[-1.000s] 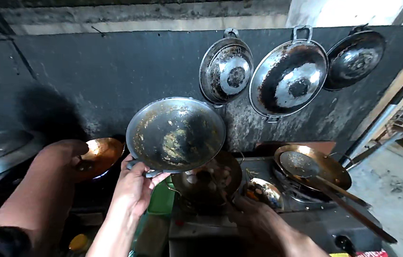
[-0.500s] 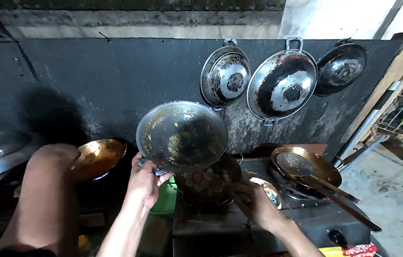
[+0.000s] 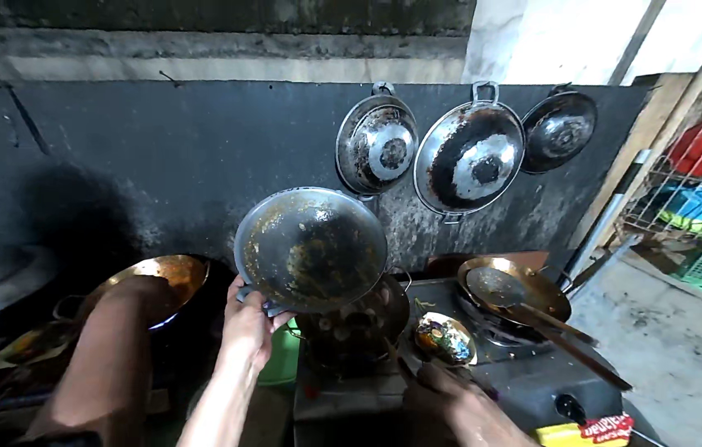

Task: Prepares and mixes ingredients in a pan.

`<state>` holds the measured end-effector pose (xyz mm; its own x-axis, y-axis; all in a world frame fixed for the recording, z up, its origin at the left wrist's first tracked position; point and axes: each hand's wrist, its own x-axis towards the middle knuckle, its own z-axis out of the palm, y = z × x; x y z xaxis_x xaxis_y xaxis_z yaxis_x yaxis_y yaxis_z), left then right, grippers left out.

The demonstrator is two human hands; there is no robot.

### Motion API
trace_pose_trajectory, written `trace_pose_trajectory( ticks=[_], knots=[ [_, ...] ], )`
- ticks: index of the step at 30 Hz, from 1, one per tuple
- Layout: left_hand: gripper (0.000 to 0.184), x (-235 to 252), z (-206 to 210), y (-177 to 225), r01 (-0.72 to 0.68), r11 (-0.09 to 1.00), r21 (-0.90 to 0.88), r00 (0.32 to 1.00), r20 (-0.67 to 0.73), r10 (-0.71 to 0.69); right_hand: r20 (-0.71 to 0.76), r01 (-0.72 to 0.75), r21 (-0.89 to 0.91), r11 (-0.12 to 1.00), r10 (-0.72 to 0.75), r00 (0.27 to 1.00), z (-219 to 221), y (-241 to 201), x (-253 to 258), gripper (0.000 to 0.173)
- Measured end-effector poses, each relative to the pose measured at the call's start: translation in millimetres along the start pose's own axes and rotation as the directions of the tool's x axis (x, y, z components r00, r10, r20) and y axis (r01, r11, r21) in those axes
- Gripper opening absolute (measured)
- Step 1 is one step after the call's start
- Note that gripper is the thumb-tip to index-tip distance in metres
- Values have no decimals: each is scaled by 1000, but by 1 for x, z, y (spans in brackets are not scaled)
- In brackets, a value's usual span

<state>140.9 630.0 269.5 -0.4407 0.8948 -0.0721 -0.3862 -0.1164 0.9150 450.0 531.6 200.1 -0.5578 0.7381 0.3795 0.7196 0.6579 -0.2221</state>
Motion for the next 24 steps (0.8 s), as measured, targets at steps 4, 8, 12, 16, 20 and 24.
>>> trace_pose_trajectory(
  ticks=[4, 8, 12, 16, 20, 24],
  knots=[
    [45, 10, -4, -6, 8, 1000, 13, 1000, -21, -8, -149, -8, 83, 997, 20, 989, -15, 11, -10, 17],
    [49, 18, -5, -15, -50, 997, 52, 998, -23, 51, -199, 24, 220, 975, 21, 980, -36, 17, -17, 17],
    [49, 21, -8, -18, -75, 994, 84, 996, -37, 78, -312, 70, 252, 965, 13, 950, -63, 23, -8, 21],
    [50, 21, -11, -15, -78, 992, 95, 995, -52, 83, -458, 142, 213, 967, -29, 888, -74, 41, 27, 23],
    [49, 23, -11, -11, -88, 993, 83, 994, -56, 93, -421, 119, 258, 959, 1, 907, -96, 45, 49, 23],
    [47, 21, -5, -5, -107, 989, 101, 991, -68, 114, -363, 23, 296, 955, 90, 927, -93, 47, 54, 21]
  ],
)
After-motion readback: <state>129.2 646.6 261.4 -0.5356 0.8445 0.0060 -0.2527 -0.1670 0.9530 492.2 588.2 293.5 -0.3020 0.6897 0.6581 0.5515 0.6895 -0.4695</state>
